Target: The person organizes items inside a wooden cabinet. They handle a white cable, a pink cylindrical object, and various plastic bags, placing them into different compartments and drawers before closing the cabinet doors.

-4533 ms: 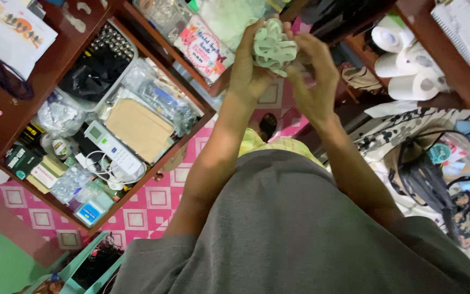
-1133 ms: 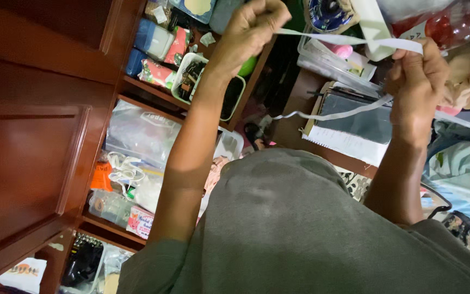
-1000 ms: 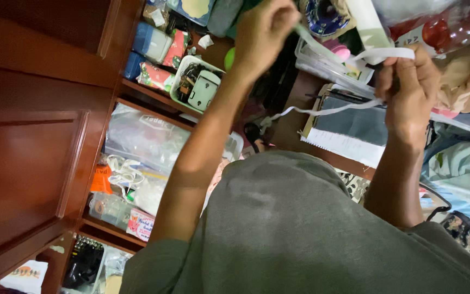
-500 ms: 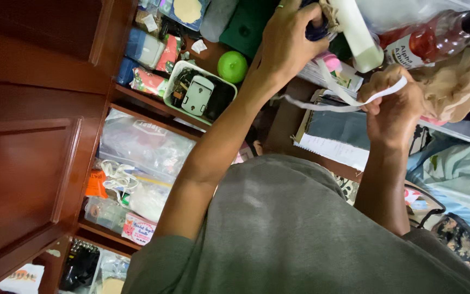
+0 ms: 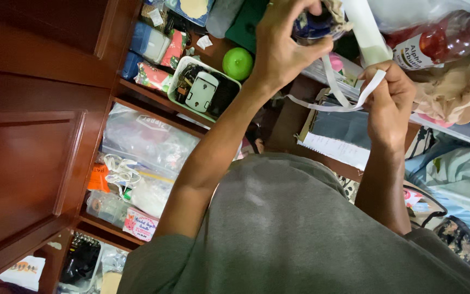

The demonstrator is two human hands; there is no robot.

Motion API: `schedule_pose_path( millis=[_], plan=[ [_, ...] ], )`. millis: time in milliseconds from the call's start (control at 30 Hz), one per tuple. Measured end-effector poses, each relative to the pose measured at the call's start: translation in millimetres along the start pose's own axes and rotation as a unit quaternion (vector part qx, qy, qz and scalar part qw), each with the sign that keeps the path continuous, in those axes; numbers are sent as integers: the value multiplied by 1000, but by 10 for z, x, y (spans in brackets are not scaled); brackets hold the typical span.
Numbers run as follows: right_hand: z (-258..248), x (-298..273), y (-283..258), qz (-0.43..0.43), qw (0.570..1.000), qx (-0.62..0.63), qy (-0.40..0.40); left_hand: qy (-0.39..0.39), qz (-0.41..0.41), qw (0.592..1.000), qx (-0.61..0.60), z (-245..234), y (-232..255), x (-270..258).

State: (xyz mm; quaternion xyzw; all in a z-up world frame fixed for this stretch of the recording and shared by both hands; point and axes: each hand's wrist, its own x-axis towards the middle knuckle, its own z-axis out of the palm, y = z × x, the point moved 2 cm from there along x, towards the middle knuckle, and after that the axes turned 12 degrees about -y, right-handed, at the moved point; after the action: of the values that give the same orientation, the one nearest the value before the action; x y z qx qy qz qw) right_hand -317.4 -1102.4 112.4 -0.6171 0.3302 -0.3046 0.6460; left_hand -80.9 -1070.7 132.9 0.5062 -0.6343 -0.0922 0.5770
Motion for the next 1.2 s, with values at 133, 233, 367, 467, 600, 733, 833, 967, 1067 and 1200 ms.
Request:
schedule_pose_path(
  millis=[133,233,367,467,600,733,833,967,1067,1200],
  plan=[
    [9,16,2,1,1000,0,7,35,-5,995,-94,-90,-48,-1],
    [25,7,8,-21,1000,-10,6,54,-10,991,-119,-314,63,-64],
    [96,-12,-39,-64,997,-48,11,93,-1,985,-144,-643,352,-131],
    [258,20,-106,-86,993,-72,37,121,-7,978,-170,-859,565,-271],
    [634,81,-275,-144,971,-190,-2,195,-18,970,-147,-1179,749,-521],
    [1067,240,-178,-70,990,-70,-105,224,-29,970,-87,-1556,884,-848],
    [1421,437,191,58,967,111,-220,233,-24,971,-46,-1699,987,-1088],
    [2168,664,631,140,903,192,-357,231,-38,972,-10,-1875,1115,-1373],
    [2761,588,694,279,863,267,-327,244,-10,967,75,-2053,1229,-1568],
    [3279,372,696,248,818,252,-453,274,-57,938,203,-2265,1388,-1911]
  ],
)
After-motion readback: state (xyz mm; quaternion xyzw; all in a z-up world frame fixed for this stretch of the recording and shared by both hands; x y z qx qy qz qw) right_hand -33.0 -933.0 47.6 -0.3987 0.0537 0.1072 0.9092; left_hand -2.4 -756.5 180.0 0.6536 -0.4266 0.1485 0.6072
